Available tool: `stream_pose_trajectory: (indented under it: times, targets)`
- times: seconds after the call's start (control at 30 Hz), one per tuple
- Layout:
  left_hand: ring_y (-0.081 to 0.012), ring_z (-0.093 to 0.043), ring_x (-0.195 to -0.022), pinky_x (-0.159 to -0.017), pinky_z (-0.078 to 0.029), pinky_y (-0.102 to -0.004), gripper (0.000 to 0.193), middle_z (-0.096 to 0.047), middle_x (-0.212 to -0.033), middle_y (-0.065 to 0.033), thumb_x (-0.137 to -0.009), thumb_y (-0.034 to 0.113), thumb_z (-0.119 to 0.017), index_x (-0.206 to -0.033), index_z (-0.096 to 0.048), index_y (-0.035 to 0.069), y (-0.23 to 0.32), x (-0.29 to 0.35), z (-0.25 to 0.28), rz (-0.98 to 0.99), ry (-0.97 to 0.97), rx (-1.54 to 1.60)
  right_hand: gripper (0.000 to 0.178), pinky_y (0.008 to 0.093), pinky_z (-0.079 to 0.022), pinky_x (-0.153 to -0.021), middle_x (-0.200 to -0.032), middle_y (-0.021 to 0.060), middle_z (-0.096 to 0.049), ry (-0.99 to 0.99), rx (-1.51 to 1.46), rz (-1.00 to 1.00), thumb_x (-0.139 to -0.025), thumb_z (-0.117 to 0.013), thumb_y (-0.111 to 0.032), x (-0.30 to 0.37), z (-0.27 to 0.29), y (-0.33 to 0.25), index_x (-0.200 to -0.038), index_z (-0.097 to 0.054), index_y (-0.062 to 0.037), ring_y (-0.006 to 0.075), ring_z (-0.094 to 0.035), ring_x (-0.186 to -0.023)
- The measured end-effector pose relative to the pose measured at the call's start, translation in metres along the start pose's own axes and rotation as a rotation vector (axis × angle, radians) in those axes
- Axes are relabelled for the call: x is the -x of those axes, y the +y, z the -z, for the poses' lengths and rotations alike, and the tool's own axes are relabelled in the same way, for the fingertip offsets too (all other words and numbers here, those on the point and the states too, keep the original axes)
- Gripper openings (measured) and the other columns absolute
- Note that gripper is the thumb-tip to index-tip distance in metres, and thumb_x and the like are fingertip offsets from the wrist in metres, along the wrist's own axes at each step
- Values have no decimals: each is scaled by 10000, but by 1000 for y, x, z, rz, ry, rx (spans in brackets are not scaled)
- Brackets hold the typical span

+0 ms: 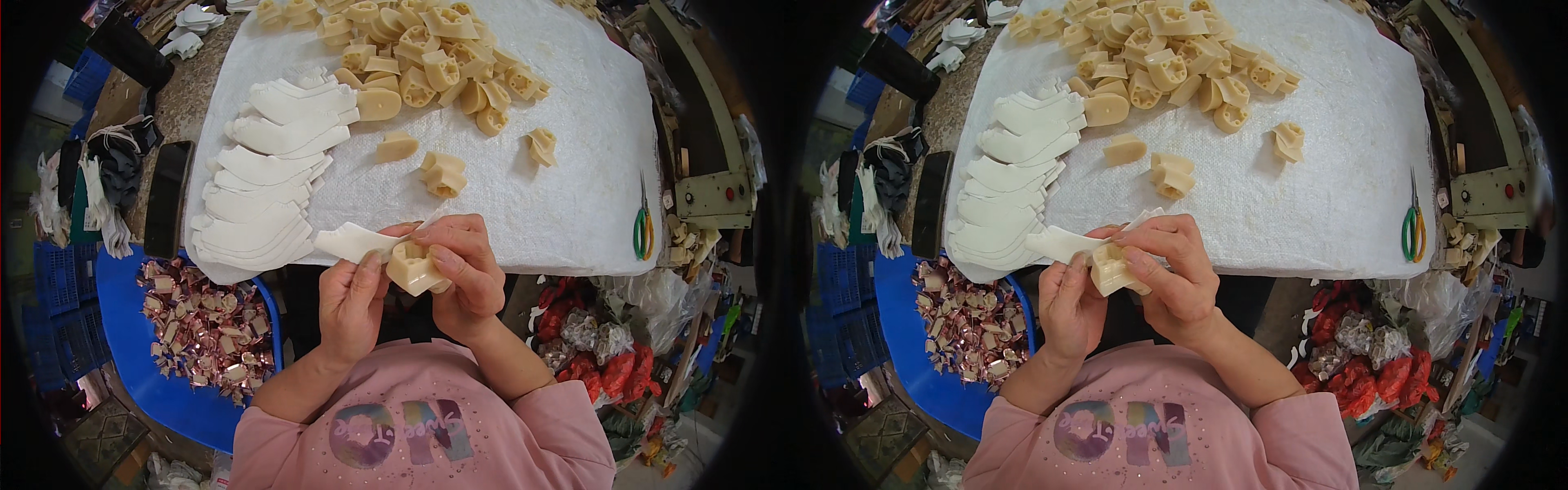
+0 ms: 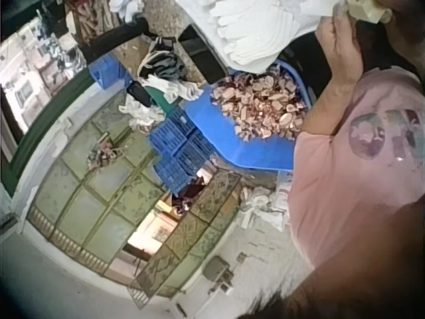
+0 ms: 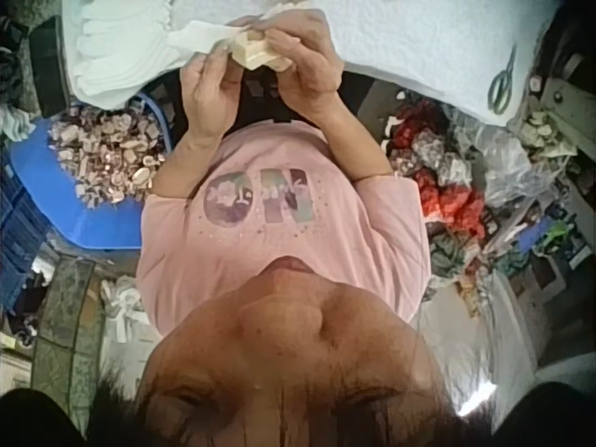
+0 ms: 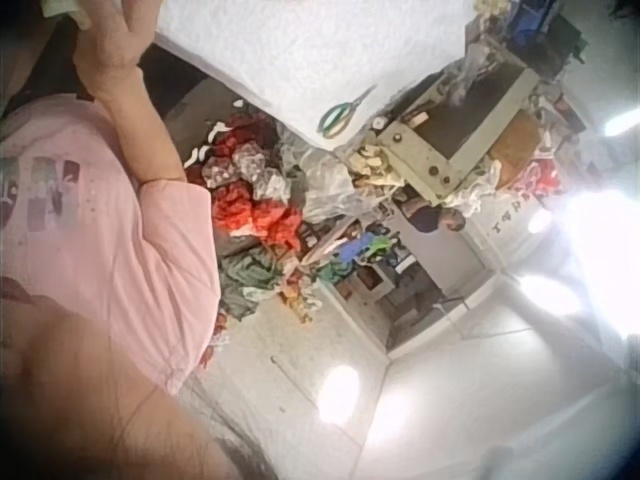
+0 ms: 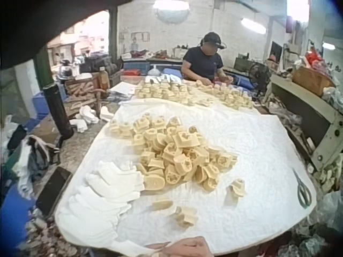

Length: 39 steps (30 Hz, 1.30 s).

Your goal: Assembling shoe components by inserting white padding into tan base pieces and using scissors to trim.

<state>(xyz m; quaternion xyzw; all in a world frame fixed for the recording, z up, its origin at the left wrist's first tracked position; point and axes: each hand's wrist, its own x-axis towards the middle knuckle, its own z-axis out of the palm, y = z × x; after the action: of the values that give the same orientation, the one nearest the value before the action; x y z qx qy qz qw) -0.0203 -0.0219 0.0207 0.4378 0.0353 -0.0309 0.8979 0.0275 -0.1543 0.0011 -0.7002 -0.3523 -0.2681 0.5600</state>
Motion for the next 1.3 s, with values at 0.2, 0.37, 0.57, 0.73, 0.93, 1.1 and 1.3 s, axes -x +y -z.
stream_pose_trajectory:
  times: [0.2, 0.37, 0.57, 0.73, 0.93, 1.1, 1.3]
  targets:
    - [-252, -502, -1153, -991, -398, -359, 406, -473, -1268, -213, -980, 164, -318, -1242, -406, -134, -4, 3, 0, -26, 23, -93, 517, 359, -467, -695, -1023, 132, -611, -2, 29, 14, -627, -641, 114, 2, 2, 4, -1101, -548, -70, 288, -557, -827]
    - [-184, -546, -1008, -875, -433, -304, 387, -547, -1141, -169, -983, 162, -326, -1187, -464, -137, -8, 8, 3, -85, 53, -360, 518, 365, -435, -684, -1010, 116, -615, 12, 96, 19, -611, -648, 97, 7, -1, 4, -1087, -537, -73, 278, -517, -789]
    - [-78, -561, -714, -629, -444, -219, 332, -649, -868, -92, -976, 160, -377, -1076, -572, -90, -1, -2, -2, -251, 88, -549, 535, 371, -347, -671, -960, 72, -629, 12, 214, 46, -575, -683, 44, 5, -1, 10, -1068, -544, -111, 244, -466, -759]
    - [-57, -505, -613, -548, -399, -194, 263, -646, -794, -78, -955, 134, -443, -1015, -621, -51, 16, -6, 7, -414, 149, -770, 365, 407, -279, -737, -915, 24, -611, -97, 369, 65, -603, -683, -52, -9, 9, -3, -944, -586, -138, 214, -471, -766]
    - [-82, -499, -611, -551, -407, -224, 202, -628, -766, -101, -925, 89, -496, -979, -631, -53, 11, -5, 12, -344, 106, -895, 228, 433, -242, -748, -762, -9, -484, -387, 570, -52, -585, -651, -85, -26, 14, -21, -788, -565, -143, 199, -476, -775]
    - [-134, -520, -603, -562, -420, -255, 199, -607, -778, -126, -913, 65, -508, -1028, -605, -64, 9, -4, 11, -304, 48, -958, 209, 426, -243, -724, -725, 10, -404, -473, 548, -88, -572, -642, -77, -22, 15, -15, -725, -514, -138, 209, -451, -751]
    - [-198, -583, -727, -635, -458, -297, 214, -602, -840, -155, -903, 27, -506, -1086, -583, -53, 5, -4, 9, -464, -23, -1185, 199, 426, -247, -729, -738, 26, -420, -463, 524, -52, -586, -650, -80, -15, 13, -5, -726, -515, -126, 218, -452, -755]
